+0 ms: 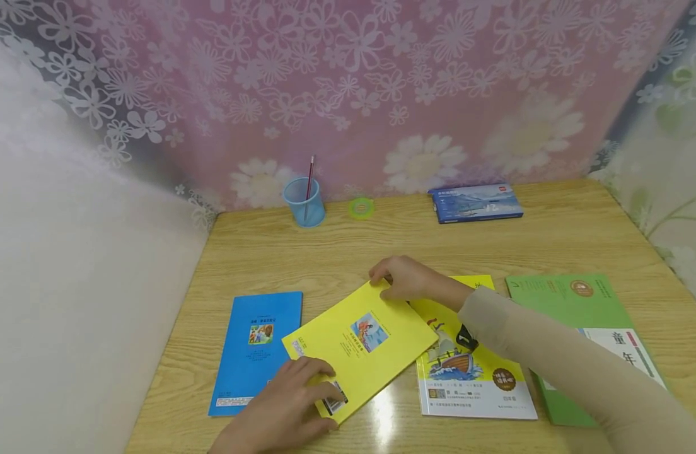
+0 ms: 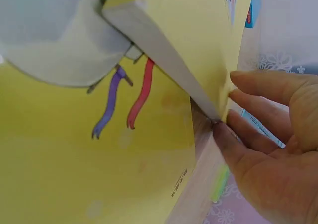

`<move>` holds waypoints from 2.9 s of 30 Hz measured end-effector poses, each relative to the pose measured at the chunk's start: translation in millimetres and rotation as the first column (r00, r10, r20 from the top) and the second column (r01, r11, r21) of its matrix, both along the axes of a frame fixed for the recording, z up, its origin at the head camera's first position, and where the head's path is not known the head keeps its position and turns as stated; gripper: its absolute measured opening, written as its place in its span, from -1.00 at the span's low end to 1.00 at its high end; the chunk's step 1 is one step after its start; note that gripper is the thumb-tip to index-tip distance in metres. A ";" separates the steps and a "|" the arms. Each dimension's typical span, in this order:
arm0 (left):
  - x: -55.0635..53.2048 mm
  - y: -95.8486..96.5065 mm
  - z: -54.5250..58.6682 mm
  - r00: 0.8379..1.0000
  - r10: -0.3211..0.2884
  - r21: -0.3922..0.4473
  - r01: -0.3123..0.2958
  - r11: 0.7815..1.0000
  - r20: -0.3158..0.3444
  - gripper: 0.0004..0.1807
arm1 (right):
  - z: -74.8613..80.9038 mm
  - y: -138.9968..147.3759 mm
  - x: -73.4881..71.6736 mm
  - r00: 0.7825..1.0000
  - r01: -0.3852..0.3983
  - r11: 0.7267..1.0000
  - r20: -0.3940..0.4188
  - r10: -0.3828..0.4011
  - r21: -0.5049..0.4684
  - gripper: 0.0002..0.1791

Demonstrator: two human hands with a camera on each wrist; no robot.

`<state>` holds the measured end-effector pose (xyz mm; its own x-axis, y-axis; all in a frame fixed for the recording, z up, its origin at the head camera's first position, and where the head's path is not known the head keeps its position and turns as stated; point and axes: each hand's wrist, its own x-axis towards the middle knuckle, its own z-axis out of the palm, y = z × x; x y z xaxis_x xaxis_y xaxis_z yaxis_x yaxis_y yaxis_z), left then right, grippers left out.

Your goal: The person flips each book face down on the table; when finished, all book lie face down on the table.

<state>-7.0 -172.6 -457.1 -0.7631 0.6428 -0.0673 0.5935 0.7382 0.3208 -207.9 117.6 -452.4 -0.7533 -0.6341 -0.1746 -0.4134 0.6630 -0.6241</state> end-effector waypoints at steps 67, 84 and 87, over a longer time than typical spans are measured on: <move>-41.6 -31.0 -1.0 0.967 0.248 -0.044 -0.246 0.968 0.053 -0.23 | -17.3 61.3 92.5 0.932 -0.049 0.998 -0.361 0.033 -0.036 -0.58; -30.3 -31.1 -0.7 0.982 0.180 -0.070 -0.177 0.982 0.054 -0.21 | -12.9 45.7 70.5 0.923 -0.176 0.981 -0.331 0.194 0.085 -0.58; -29.2 -29.7 0.3 0.981 0.175 -0.067 -0.170 0.983 0.082 -0.19 | -12.7 42.7 69.0 0.932 -0.185 0.975 -0.292 0.214 0.124 -0.49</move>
<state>-36.2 -202.3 -456.8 -0.8515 0.4950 -0.1731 0.4273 0.8462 0.3183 -138.9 160.3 -465.0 -0.6391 -0.7687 -0.0244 -0.7021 0.5961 -0.3895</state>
